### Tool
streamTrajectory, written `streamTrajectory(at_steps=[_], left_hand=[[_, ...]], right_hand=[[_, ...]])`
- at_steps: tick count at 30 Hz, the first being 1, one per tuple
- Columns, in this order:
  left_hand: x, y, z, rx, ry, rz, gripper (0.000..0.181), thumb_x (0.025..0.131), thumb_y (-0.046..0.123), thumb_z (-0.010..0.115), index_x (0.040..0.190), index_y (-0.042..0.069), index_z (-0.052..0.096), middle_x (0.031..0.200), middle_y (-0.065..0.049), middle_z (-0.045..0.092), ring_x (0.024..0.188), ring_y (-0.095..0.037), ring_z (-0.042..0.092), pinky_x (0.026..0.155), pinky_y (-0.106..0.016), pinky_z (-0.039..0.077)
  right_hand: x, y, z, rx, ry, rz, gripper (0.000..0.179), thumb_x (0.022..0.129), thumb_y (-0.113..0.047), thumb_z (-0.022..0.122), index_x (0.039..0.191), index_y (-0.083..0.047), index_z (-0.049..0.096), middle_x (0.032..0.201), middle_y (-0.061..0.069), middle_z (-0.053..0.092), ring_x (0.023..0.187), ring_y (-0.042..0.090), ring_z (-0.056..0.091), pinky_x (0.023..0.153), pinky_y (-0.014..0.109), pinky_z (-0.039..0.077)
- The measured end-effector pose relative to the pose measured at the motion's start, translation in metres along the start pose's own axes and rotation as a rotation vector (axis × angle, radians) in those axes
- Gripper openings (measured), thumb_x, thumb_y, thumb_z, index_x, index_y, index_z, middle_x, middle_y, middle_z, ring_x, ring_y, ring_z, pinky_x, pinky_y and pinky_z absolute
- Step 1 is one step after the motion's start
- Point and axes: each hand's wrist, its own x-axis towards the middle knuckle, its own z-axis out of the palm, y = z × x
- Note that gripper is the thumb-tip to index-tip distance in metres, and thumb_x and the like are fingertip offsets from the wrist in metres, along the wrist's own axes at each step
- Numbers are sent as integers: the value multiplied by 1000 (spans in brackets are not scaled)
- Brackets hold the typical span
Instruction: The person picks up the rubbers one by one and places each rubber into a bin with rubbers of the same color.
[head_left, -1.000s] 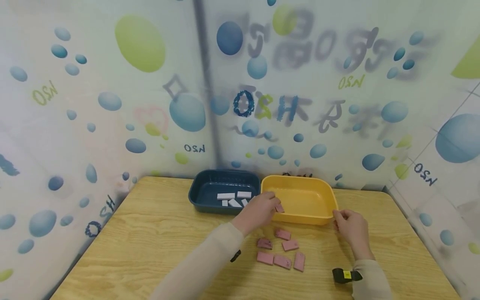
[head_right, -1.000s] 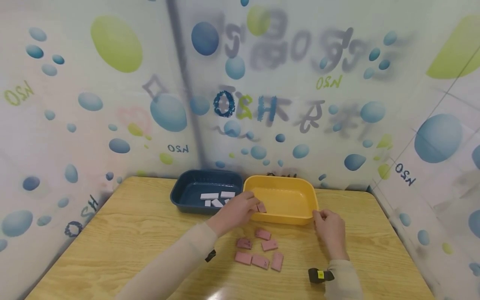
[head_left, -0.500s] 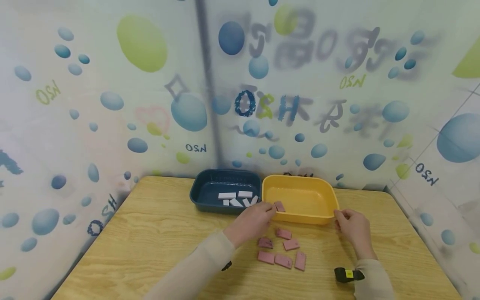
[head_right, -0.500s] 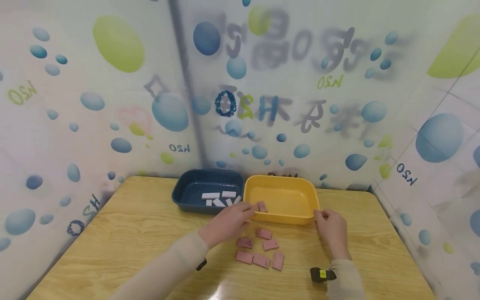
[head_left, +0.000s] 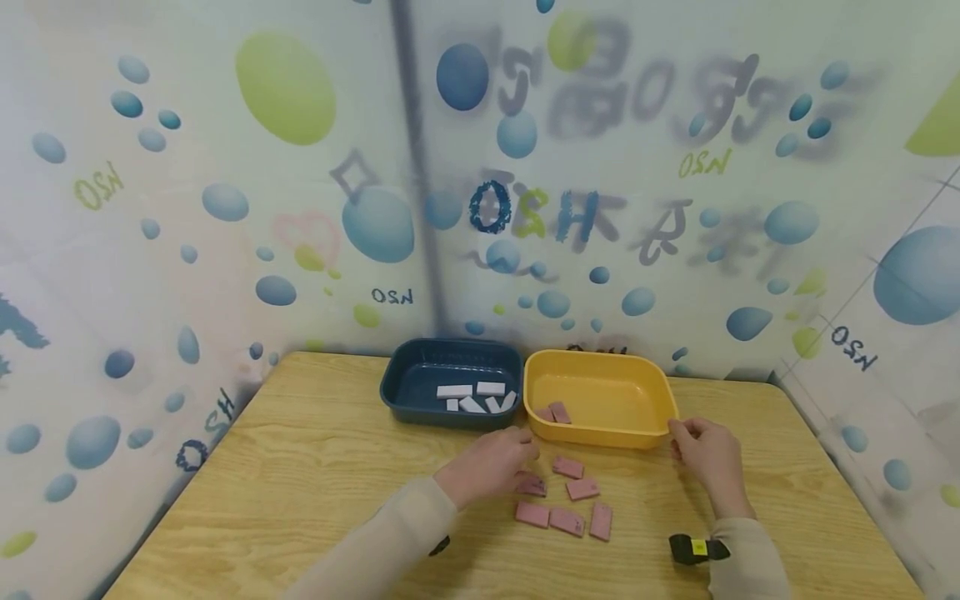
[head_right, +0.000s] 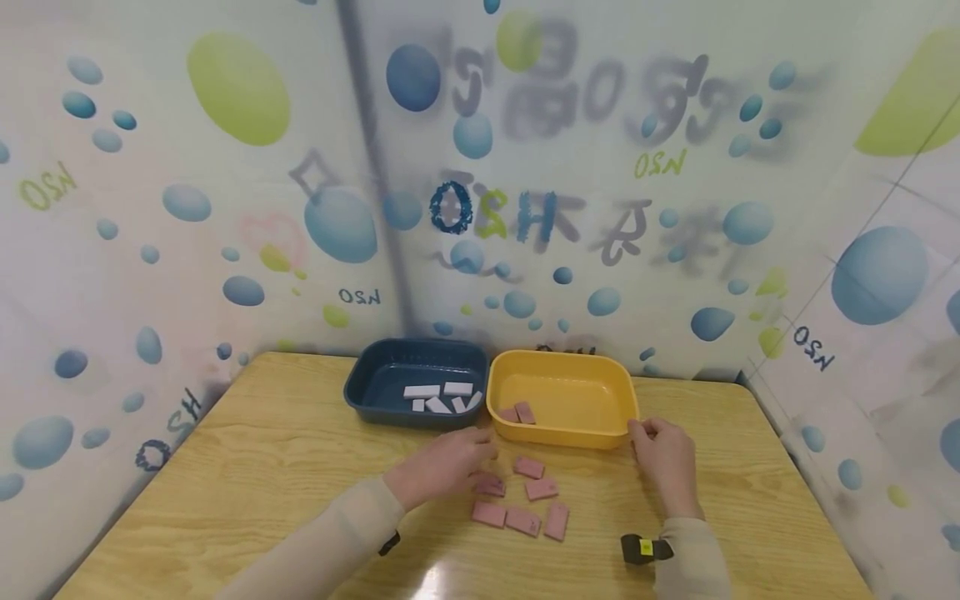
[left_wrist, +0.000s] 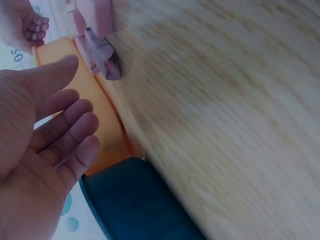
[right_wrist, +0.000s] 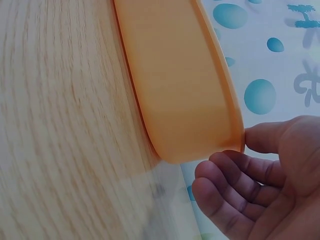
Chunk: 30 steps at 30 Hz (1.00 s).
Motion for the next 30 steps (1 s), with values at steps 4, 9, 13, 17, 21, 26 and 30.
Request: streamTrajectory(at_steps=[4, 9, 13, 17, 21, 26, 30], left_hand=[[-2, -1, 2, -28, -36, -18, 18, 93, 33, 78, 91, 17, 71, 88, 8, 52, 75, -3, 47, 64, -16, 41], [-4, -2, 3, -20, -43, -8, 18, 93, 32, 78, 86, 17, 70, 81, 9, 49, 70, -3, 44, 61, -15, 37], [-5, -3, 5, -27, -56, -11, 17, 93, 29, 79, 85, 16, 70, 78, 9, 49, 68, -3, 44, 59, -15, 36], [-6, -3, 7, -20, -83, -37, 16, 90, 26, 81, 85, 17, 70, 78, 9, 47, 67, -3, 44, 58, -15, 37], [-8, -3, 9, -7, -102, -46, 16, 88, 24, 83, 84, 18, 69, 78, 9, 48, 67, -3, 44, 59, -16, 37], [-9, -4, 10, -9, -105, -47, 15, 88, 21, 83, 82, 18, 69, 79, 9, 51, 68, -3, 45, 60, -16, 39], [-9, -5, 9, -10, -103, -45, 13, 88, 20, 83, 82, 18, 71, 79, 9, 52, 68, -3, 45, 60, -16, 39]], right_hand=[[0, -2, -1, 7, 0, 1, 37, 105, -28, 56, 94, 5, 70, 75, 7, 69, 65, 13, 59, 57, 26, 47], [-1, -2, -1, -6, 12, -9, 36, 104, -27, 57, 92, 4, 70, 74, 7, 70, 64, 12, 60, 57, 25, 48], [-1, -1, -2, -15, 11, -4, 36, 104, -27, 57, 93, 4, 70, 74, 7, 70, 63, 11, 60, 58, 24, 48], [-1, -1, -2, -13, 4, -3, 36, 105, -27, 58, 93, 5, 70, 74, 7, 70, 63, 11, 60, 58, 25, 48], [-2, -2, -2, -26, 2, -3, 36, 105, -27, 58, 92, 4, 70, 73, 6, 70, 64, 12, 59, 59, 25, 47], [-1, -2, -2, -37, 0, -5, 37, 105, -28, 57, 91, 3, 70, 73, 6, 69, 64, 12, 58, 59, 26, 46], [0, -2, -2, -34, 3, -16, 36, 105, -27, 57, 90, 3, 70, 73, 6, 69, 64, 13, 58, 59, 26, 46]])
